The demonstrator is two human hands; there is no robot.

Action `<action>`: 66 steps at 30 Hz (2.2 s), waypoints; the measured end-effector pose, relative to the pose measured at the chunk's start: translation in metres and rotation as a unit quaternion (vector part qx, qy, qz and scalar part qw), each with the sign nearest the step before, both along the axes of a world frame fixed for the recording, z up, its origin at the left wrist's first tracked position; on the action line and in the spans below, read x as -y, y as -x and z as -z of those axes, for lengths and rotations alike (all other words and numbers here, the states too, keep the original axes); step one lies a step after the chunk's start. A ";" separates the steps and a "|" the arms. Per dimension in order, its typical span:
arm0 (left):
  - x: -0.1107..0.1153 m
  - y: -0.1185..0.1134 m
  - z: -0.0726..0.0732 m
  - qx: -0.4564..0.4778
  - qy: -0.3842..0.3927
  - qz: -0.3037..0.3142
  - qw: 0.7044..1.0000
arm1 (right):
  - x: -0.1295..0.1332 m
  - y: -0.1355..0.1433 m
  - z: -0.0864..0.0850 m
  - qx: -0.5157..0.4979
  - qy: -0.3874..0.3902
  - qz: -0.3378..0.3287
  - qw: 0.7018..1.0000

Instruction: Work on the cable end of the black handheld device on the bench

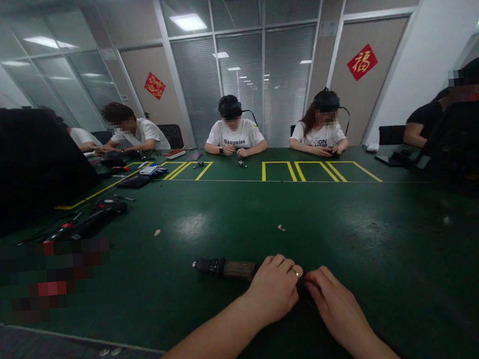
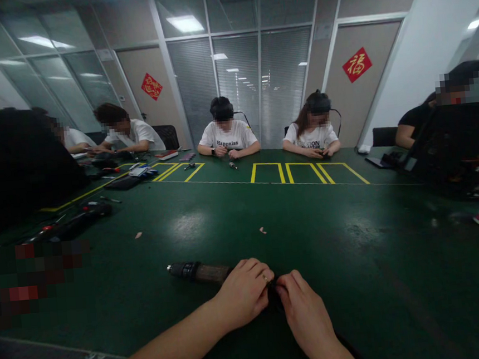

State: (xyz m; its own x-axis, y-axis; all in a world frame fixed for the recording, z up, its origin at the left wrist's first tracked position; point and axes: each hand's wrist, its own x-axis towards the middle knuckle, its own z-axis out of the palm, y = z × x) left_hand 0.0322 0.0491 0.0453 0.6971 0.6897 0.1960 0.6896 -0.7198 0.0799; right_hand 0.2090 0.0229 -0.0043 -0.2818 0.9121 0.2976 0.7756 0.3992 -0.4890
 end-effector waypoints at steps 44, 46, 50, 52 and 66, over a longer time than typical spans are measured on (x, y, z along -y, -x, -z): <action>-0.002 0.004 0.013 -0.037 -0.104 0.084 0.990 | -0.003 -0.003 0.005 -0.019 0.000 -0.033 0.999; -0.003 0.004 0.014 -0.035 -0.096 0.080 0.992 | -0.003 -0.003 0.007 -0.014 0.004 -0.036 0.999; -0.006 0.001 0.015 -0.034 -0.080 0.072 0.994 | -0.003 -0.003 0.013 0.009 -0.023 -0.010 1.000; -0.007 -0.001 0.015 -0.030 -0.060 0.061 0.996 | -0.003 -0.003 0.014 0.013 -0.037 0.004 0.999; -0.002 0.005 -0.001 -0.025 -0.009 -0.029 0.999 | -0.004 -0.001 0.005 0.014 -0.035 0.016 0.999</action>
State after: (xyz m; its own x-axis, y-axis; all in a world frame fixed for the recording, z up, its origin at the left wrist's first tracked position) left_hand 0.0269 0.0513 0.0460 0.6655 0.7257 0.1746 0.7329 -0.6796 0.0311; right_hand 0.2100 0.0269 -0.0092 -0.2616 0.8985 0.3524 0.8021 0.4055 -0.4385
